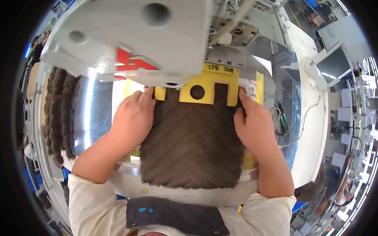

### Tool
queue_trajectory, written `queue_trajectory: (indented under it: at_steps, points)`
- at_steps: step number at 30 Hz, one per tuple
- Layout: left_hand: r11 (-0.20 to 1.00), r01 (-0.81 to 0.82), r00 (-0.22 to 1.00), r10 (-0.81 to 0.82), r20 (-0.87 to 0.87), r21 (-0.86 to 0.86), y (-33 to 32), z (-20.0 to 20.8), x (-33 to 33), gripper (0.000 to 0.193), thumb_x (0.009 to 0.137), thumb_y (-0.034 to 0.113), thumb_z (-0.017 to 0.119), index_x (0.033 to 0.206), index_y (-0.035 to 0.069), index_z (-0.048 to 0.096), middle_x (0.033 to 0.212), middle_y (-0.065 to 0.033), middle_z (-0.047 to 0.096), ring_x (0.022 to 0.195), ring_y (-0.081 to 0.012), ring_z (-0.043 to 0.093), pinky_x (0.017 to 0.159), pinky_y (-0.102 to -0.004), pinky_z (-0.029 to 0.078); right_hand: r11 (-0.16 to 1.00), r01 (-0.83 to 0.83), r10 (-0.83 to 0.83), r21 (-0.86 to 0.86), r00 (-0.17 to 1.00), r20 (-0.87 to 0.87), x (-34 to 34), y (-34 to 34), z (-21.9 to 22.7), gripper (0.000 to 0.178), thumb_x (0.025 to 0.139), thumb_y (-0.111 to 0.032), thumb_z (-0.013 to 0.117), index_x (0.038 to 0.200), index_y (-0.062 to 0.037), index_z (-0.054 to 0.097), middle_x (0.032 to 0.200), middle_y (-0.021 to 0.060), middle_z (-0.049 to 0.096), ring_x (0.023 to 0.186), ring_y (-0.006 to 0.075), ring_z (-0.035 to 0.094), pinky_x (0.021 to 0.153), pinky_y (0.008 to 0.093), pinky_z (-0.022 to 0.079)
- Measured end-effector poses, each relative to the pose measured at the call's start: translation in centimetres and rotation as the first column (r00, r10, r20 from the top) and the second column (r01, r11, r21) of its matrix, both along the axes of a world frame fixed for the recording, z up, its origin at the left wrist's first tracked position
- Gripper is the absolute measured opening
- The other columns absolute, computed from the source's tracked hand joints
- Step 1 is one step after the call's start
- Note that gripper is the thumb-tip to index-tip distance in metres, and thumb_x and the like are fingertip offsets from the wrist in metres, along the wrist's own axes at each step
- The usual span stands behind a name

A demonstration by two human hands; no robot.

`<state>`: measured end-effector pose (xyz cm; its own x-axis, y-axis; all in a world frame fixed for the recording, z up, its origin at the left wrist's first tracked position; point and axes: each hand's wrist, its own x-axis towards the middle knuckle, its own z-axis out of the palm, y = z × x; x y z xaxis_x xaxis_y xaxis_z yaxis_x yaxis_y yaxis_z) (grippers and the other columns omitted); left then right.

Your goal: Sewing pieces of fur together using an industrial sewing machine.

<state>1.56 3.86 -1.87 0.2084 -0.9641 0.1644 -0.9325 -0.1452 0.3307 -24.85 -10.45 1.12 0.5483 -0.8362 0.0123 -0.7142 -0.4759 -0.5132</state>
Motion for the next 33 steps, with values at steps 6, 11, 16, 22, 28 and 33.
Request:
queue_trajectory:
  at_steps: [6,11,16,22,28,33]
  points:
    - [0.998,0.060,0.997,-0.059,0.045,-0.018,0.02,0.35,-0.93,0.040,0.094,0.007,0.064,0.129,-0.010,0.058,0.088,-0.0187,0.060,0.081,-0.0355,0.063,0.075,-0.0437,0.053,1.000,0.030,-0.030,0.007,1.000,-0.002,-0.92,-0.38,-0.01,0.044,0.089,-0.005,0.059,0.132,0.0024,0.064,0.085,0.0265,0.068,0.074,0.0408,0.067,0.072,0.0431,0.054]
    - [0.996,0.075,0.997,-0.075,-0.002,-0.044,-0.36,0.26,-0.66,0.040,0.095,0.006,0.061,0.132,-0.011,0.056,0.089,-0.0196,0.060,0.085,-0.0366,0.063,0.078,-0.0442,0.052,0.999,0.042,-0.042,0.008,0.998,-0.043,-0.59,-0.22,0.34,0.044,0.088,-0.004,0.059,0.131,0.0033,0.064,0.080,0.0249,0.067,0.068,0.0396,0.066,0.067,0.0428,0.052]
    - [0.999,0.013,0.998,-0.011,-0.069,0.030,-0.44,0.59,-0.64,0.043,0.096,0.005,0.059,0.135,-0.013,0.052,0.091,-0.0203,0.061,0.087,-0.0381,0.063,0.079,-0.0449,0.052,0.998,0.018,-0.019,-0.058,0.999,-0.030,-0.56,-0.20,0.20,0.044,0.087,-0.003,0.058,0.130,0.0042,0.064,0.075,0.0243,0.065,0.064,0.0386,0.065,0.064,0.0422,0.051]
    - [0.997,0.073,0.997,-0.072,-0.023,0.033,-0.76,0.28,-0.56,0.046,0.094,0.002,0.056,0.136,-0.016,0.050,0.096,-0.0224,0.062,0.089,-0.0385,0.064,0.081,-0.0446,0.053,0.998,0.036,-0.039,-0.046,0.997,-0.059,-0.36,-0.09,0.64,0.043,0.087,-0.004,0.059,0.129,0.0044,0.065,0.071,0.0235,0.063,0.061,0.0377,0.063,0.062,0.0424,0.050]
    - [0.991,0.134,0.988,-0.131,0.083,-0.024,-0.87,-0.07,-0.85,0.045,0.088,0.000,0.053,0.129,-0.018,0.053,0.103,-0.0270,0.061,0.092,-0.0381,0.064,0.086,-0.0431,0.055,0.996,0.068,-0.073,-0.050,0.993,-0.090,-0.65,0.18,0.47,0.043,0.087,-0.004,0.060,0.128,0.0045,0.066,0.071,0.0227,0.063,0.059,0.0358,0.062,0.061,0.0416,0.050]
    - [0.988,0.155,0.981,-0.155,0.116,0.009,-0.95,0.07,-0.70,0.044,0.088,0.000,0.054,0.128,-0.019,0.053,0.101,-0.0245,0.061,0.089,-0.0346,0.064,0.081,-0.0402,0.055,0.995,0.078,-0.083,-0.061,0.993,-0.081,-1.04,0.05,-0.21,0.044,0.086,-0.004,0.061,0.128,0.0052,0.066,0.071,0.0218,0.062,0.059,0.0345,0.061,0.060,0.0410,0.049]
